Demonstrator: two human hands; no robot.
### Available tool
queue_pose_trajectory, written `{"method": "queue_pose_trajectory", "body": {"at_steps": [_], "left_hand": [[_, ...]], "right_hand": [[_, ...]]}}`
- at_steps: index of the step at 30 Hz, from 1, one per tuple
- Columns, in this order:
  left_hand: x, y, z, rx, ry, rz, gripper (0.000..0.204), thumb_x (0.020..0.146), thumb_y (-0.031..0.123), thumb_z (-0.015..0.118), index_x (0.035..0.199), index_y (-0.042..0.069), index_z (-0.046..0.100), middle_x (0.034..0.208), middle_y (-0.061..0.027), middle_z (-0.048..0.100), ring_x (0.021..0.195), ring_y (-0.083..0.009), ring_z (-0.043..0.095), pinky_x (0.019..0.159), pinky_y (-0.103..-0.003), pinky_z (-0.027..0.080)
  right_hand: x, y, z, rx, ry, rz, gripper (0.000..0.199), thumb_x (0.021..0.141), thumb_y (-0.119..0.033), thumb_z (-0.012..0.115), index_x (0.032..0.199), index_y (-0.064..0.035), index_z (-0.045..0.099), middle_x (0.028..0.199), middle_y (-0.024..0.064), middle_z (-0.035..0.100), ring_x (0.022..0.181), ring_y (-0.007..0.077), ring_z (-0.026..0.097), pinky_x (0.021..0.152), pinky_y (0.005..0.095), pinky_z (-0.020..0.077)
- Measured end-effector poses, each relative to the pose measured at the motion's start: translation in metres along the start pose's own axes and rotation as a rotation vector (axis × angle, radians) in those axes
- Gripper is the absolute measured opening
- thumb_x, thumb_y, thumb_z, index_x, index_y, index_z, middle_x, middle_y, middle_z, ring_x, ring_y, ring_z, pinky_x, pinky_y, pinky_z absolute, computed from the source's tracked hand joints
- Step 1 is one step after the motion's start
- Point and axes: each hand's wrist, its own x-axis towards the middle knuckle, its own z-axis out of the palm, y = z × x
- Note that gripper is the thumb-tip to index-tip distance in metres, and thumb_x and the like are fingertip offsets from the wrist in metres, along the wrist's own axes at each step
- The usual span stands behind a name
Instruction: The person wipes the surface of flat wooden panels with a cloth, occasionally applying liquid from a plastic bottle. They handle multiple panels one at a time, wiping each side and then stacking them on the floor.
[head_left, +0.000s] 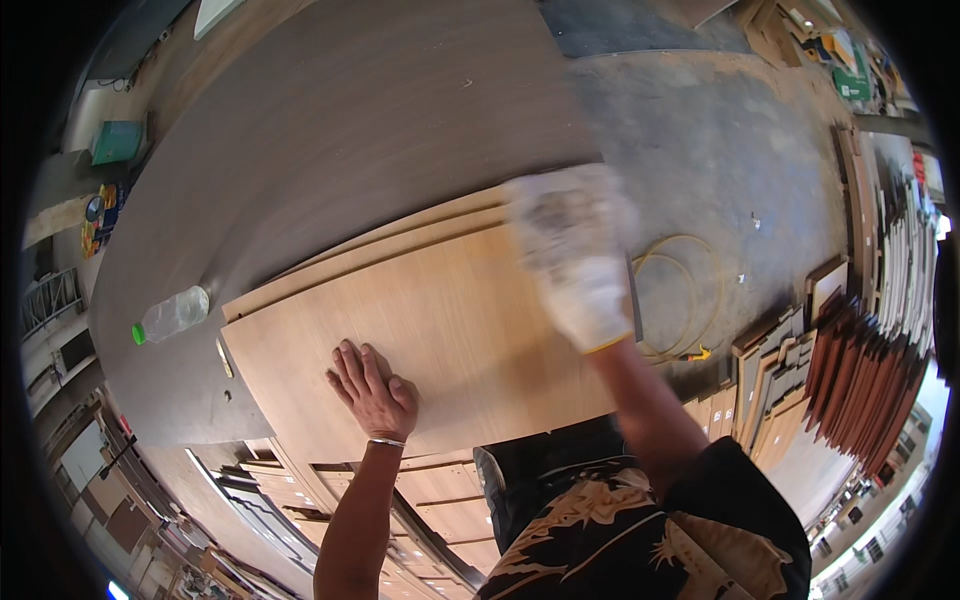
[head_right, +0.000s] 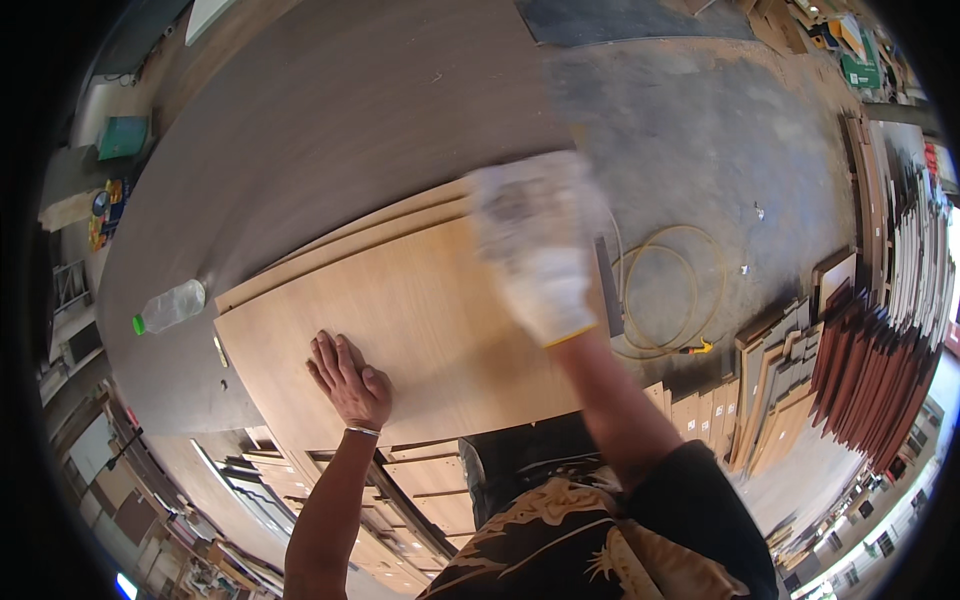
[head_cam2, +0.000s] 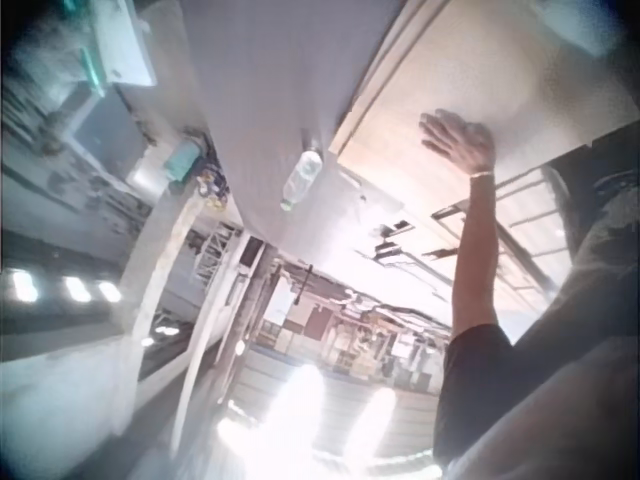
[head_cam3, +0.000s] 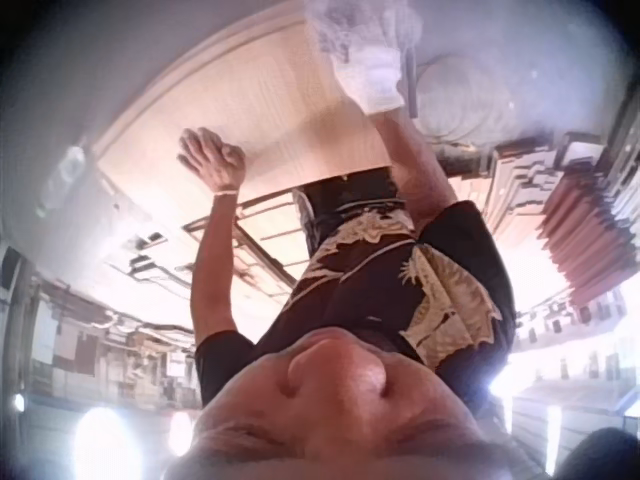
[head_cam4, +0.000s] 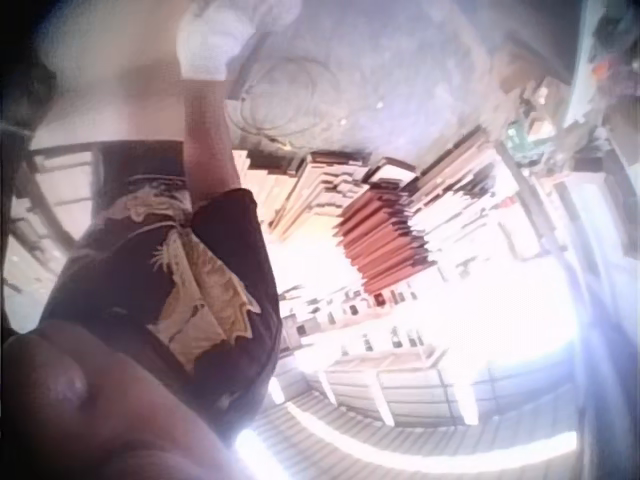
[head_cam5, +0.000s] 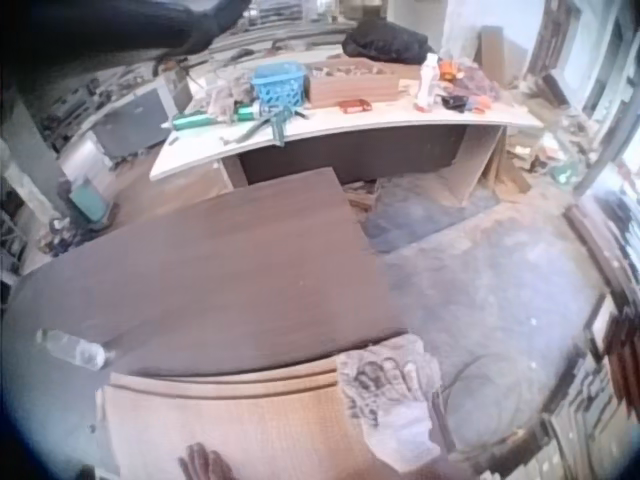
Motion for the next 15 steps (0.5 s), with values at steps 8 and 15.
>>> {"method": "queue_pose_trajectory", "body": {"at_steps": [8, 15], "left_hand": [[0.004, 0.005, 0.002, -0.003, -0.041, 0.018, 0.068, 0.104, 0.037, 0.035, 0.158, -0.004, 0.036, 0.167, -0.0299, 0.029, 0.158, -0.0486, 0.022, 0.127, -0.066, 0.009], [-0.006, -0.007, 0.006, -0.022, -0.036, -0.032, 0.069, 0.103, 0.042, 0.037, 0.154, -0.005, 0.039, 0.165, -0.0309, 0.033, 0.157, -0.0495, 0.023, 0.126, -0.067, 0.010]], "right_hand": [[0.007, -0.076, 0.059, -0.088, -0.127, -0.293, 0.058, 0.085, -0.023, 0.067, 0.138, 0.0004, 0.065, 0.155, 0.0185, 0.054, 0.152, 0.0378, 0.040, 0.129, 0.0549, 0.0216], [0.008, -0.145, 0.110, 0.167, -0.276, -0.412, 0.048, 0.089, -0.027, 0.063, 0.133, -0.0086, 0.069, 0.156, 0.0107, 0.054, 0.153, 0.0357, 0.038, 0.126, 0.0540, 0.0268]]}}
